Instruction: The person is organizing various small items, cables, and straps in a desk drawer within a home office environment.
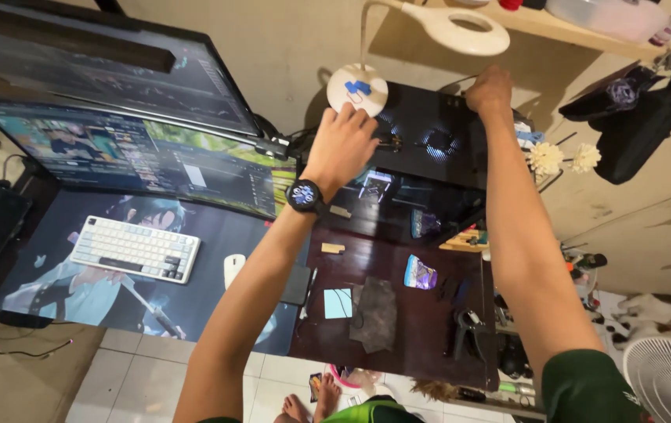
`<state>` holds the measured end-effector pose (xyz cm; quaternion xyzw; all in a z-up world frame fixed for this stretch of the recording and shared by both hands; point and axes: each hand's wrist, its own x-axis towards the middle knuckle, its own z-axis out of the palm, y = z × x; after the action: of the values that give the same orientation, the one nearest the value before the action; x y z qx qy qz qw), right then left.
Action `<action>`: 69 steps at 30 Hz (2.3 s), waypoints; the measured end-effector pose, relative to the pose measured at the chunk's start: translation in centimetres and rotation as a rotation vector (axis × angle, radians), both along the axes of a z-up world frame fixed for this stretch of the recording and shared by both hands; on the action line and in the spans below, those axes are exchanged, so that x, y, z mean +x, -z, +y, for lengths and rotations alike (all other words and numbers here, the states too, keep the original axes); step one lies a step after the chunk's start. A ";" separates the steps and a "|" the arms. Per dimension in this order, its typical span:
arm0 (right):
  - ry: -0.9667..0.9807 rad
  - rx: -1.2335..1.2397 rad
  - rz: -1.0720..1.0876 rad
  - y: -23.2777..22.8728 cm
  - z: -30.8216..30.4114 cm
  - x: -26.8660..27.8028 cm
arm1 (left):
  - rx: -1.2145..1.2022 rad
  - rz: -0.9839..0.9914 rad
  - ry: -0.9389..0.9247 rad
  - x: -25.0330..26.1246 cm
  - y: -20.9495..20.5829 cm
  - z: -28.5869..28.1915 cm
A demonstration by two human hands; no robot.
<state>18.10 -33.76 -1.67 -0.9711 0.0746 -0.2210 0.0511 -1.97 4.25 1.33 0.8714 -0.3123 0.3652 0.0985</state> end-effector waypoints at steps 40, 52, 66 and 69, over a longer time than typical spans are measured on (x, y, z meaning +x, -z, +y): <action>-0.259 0.309 -0.141 -13.0 5.3 -46.7 | -0.608 0.284 0.267 -5.4 1.3 4.2; -0.643 0.726 0.206 -7.9 21.1 -38.7 | -1.186 1.457 0.965 -29.2 14.5 4.9; -0.680 0.744 0.278 3.9 24.2 -36.1 | -1.097 1.336 0.106 -37.0 17.9 14.0; -0.688 0.812 0.314 6.1 24.4 -36.5 | -1.118 1.373 0.164 -38.2 17.7 15.4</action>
<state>-18.37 -9.34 -7.79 -0.8631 -0.1611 0.0022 0.4787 -40.20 19.68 -16.38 0.6976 -0.0220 -0.1470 0.7009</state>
